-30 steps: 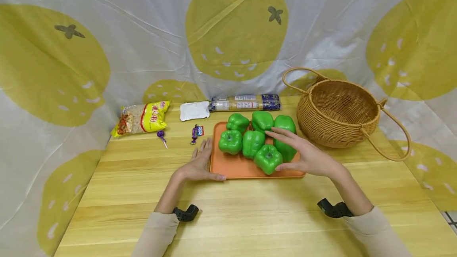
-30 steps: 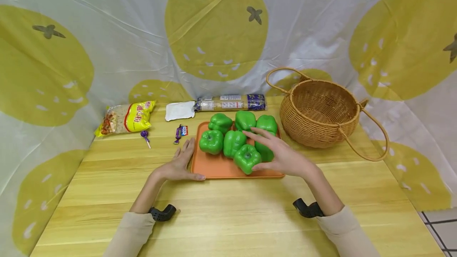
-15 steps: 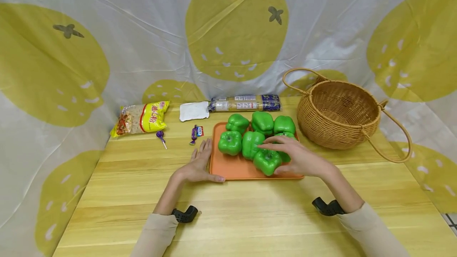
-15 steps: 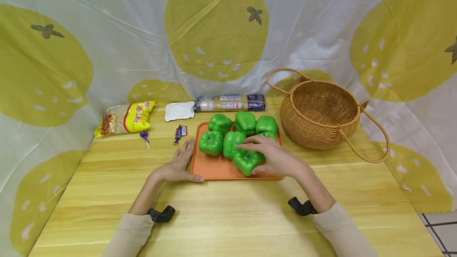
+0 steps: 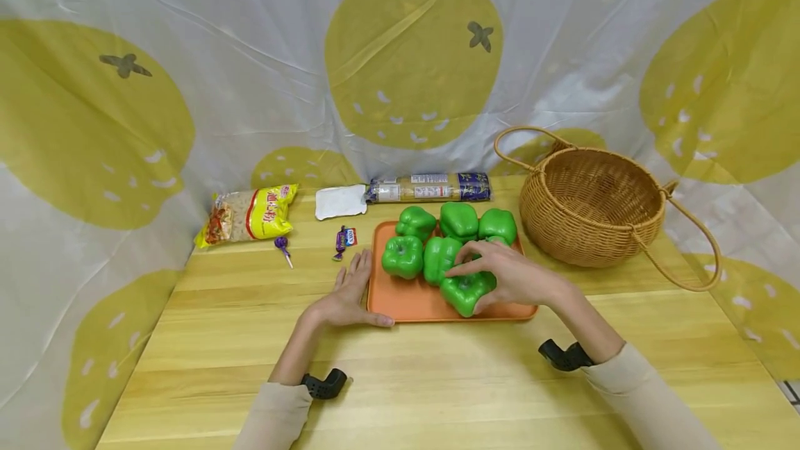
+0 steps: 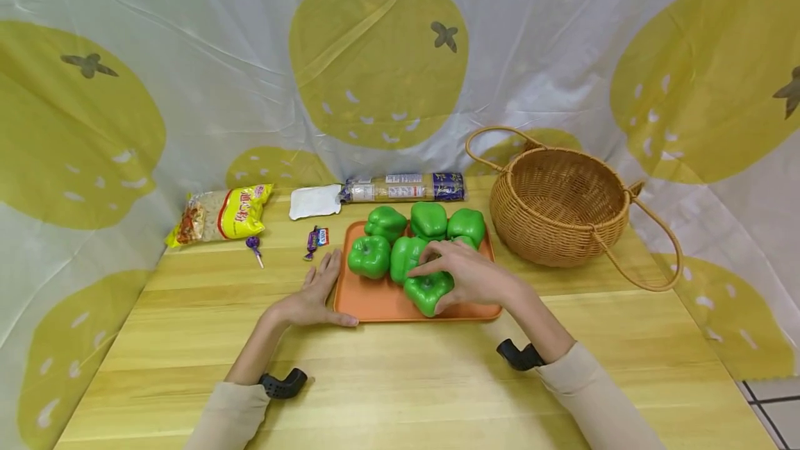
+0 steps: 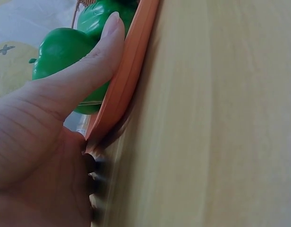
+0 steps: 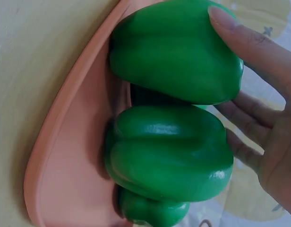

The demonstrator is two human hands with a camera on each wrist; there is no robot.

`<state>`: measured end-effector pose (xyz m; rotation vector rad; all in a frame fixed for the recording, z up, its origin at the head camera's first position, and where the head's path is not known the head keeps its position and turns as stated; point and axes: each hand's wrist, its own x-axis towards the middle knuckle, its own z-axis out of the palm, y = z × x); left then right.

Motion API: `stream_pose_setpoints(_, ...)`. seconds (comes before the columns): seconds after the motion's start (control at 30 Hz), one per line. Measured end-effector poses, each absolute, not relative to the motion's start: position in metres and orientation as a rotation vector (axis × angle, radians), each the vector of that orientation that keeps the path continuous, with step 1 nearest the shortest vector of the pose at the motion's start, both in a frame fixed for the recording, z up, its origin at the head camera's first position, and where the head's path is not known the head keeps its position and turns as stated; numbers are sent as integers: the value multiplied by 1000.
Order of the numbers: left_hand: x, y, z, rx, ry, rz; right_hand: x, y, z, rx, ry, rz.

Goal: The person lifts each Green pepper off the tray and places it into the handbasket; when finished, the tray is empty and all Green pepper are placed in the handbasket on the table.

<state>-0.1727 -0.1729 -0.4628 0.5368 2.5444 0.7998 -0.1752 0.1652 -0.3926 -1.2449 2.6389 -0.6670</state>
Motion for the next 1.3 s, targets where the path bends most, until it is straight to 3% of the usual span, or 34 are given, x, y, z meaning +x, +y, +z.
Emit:
stream_pose_setpoints(0.7,-173,-172,-462,551,2558,829,-181,179,-366,-1245,2581,-935)
stream_pose_setpoints(1.3,-170,-173,-467,571,2572,847,-218,274,-259,-756,2893,-1043)
